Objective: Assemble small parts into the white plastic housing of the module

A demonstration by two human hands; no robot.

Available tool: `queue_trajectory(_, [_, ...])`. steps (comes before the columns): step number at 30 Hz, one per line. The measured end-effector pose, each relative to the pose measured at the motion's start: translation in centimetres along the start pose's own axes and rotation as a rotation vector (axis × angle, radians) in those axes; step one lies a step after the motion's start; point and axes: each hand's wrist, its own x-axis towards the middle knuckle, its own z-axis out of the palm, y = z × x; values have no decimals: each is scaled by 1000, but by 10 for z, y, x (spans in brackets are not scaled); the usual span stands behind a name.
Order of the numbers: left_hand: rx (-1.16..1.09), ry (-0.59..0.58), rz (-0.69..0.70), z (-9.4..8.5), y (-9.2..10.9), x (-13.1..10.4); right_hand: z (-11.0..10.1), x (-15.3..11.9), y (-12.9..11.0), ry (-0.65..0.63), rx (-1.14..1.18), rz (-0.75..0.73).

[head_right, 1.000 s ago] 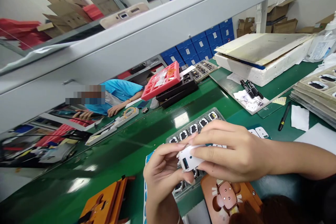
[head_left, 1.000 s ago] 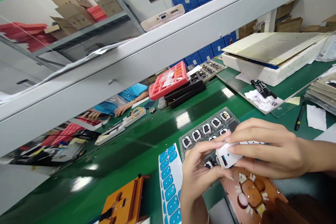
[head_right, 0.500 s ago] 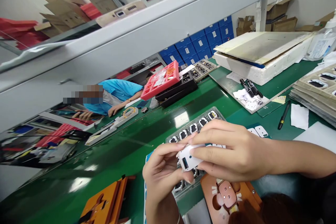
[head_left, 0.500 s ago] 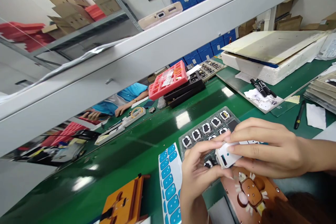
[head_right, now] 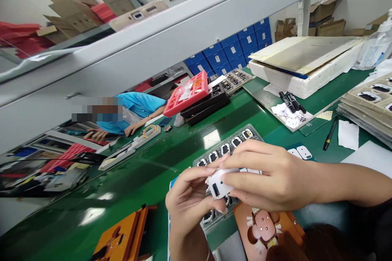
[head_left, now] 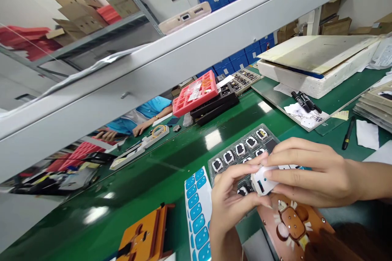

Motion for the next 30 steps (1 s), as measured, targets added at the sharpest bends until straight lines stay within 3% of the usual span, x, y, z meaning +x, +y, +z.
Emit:
queue_trajectory(24, [6, -19, 15, -1, 0, -3, -2, 2, -3, -31, -54, 1])
queue_trajectory(30, [-13, 32, 26, 0, 1, -4, -7, 1, -2, 29, -56, -8])
